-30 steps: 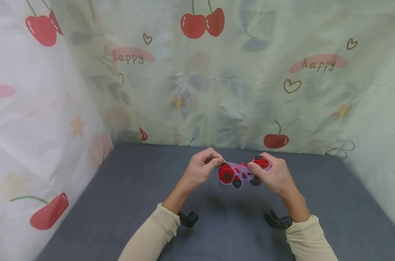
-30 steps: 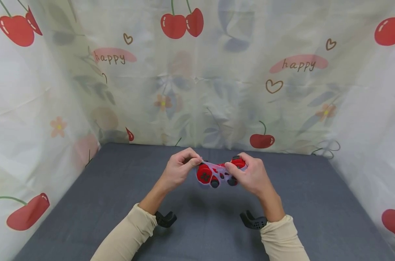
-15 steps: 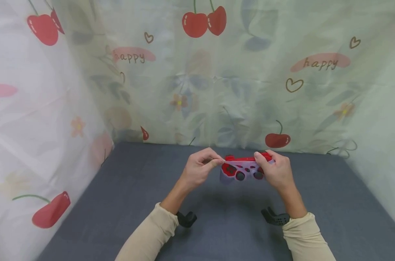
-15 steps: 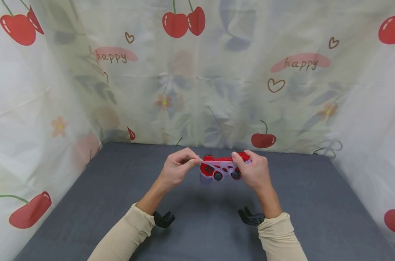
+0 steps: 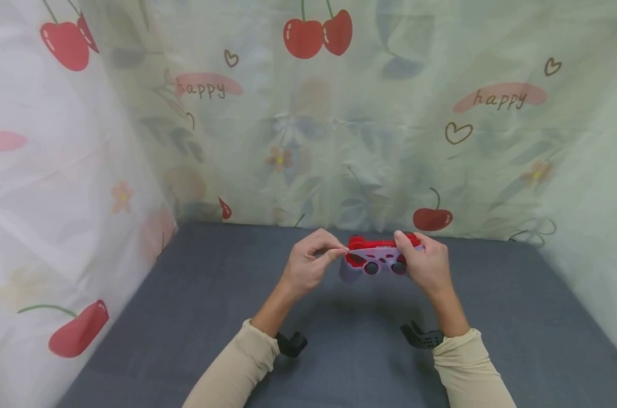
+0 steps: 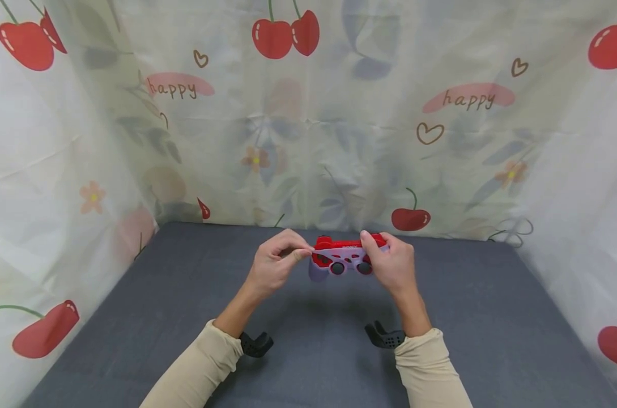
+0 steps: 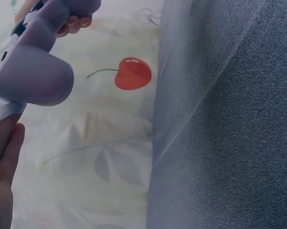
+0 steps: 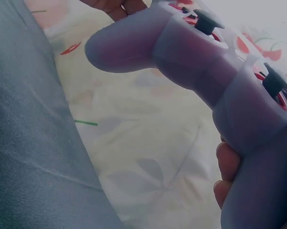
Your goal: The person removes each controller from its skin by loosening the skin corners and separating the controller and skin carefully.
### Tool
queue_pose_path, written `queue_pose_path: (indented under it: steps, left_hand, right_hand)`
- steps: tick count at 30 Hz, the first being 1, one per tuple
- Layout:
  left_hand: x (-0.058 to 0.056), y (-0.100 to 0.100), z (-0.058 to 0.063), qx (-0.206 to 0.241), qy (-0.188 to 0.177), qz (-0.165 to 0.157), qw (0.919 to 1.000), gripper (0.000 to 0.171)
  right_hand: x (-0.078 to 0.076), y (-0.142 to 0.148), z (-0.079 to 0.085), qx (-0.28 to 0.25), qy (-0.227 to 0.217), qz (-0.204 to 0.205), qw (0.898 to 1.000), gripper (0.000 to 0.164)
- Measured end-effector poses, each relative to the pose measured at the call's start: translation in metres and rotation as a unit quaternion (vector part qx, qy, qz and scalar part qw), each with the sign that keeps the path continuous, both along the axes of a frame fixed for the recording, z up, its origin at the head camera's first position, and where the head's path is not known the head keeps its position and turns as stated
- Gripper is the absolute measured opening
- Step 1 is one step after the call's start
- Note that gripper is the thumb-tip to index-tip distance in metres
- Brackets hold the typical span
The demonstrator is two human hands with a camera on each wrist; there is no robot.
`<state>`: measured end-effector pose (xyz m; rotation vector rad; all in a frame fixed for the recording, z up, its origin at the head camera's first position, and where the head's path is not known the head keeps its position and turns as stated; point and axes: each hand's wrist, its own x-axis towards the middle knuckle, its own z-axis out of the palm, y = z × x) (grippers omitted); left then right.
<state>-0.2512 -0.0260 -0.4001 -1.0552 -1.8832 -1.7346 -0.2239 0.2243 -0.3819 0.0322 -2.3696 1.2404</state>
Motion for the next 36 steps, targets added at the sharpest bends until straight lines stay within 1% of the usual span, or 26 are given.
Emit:
queue_pose_path:
  steps: [4, 10, 13, 15, 18, 22, 25, 27, 29, 31, 33, 36]
  left_hand:
    - [0.000, 0.003, -0.004, 0.007, 0.015, 0.009, 0.9998, 0.009]
    - [0.002, 0.003, -0.002, -0.017, 0.046, 0.053, 0.9974, 0.012]
    - [0.003, 0.004, -0.002, -0.023, 0.056, 0.058, 0.9965, 0.014]
    - [0.003, 0.004, -0.003, -0.022, 0.053, 0.056, 0.9968, 0.014]
    - [0.003, 0.004, -0.005, -0.017, 0.026, 0.049, 0.9983, 0.016]
    - [0.005, 0.002, -0.006, -0.020, -0.039, 0.038, 0.9983, 0.028]
    - [0.005, 0.001, -0.004, -0.040, -0.085, 0.029, 0.9952, 0.043]
    - [0.006, 0.000, -0.001, -0.063, -0.108, 0.021, 0.9919, 0.054]
    - [0.007, 0.001, 0.003, -0.084, -0.129, 0.006, 0.9881, 0.066]
    - [0.008, 0.002, 0.006, -0.100, -0.142, -0.011, 0.9847, 0.077]
    - [0.010, 0.003, 0.007, -0.114, -0.146, -0.021, 0.9825, 0.087]
    - [0.012, 0.005, 0.009, -0.133, -0.133, -0.017, 0.9820, 0.098]
  right_hand:
    - [0.001, -0.002, -0.002, -0.002, 0.010, -0.010, 1.000, 0.045]
    - [0.004, -0.007, 0.000, 0.006, 0.022, -0.014, 1.000, 0.044]
    - [0.005, -0.009, 0.002, 0.007, 0.026, -0.016, 1.000, 0.043]
    - [0.006, -0.010, 0.002, 0.008, 0.026, -0.016, 0.999, 0.043]
    - [0.006, -0.010, 0.001, 0.008, 0.021, -0.013, 1.000, 0.042]
    - [0.006, -0.010, -0.001, -0.003, 0.013, -0.007, 1.000, 0.042]
    - [0.006, -0.010, -0.002, -0.013, 0.011, -0.001, 1.000, 0.044]
    - [0.007, -0.010, -0.002, -0.019, 0.011, 0.004, 1.000, 0.045]
    - [0.007, -0.010, -0.002, -0.027, 0.007, 0.010, 1.000, 0.045]
    - [0.008, -0.011, -0.001, -0.035, -0.003, 0.014, 0.999, 0.046]
    - [0.010, -0.012, 0.001, -0.043, -0.021, 0.019, 0.999, 0.046]
    - [0.011, -0.014, 0.003, -0.056, -0.052, 0.026, 0.997, 0.048]
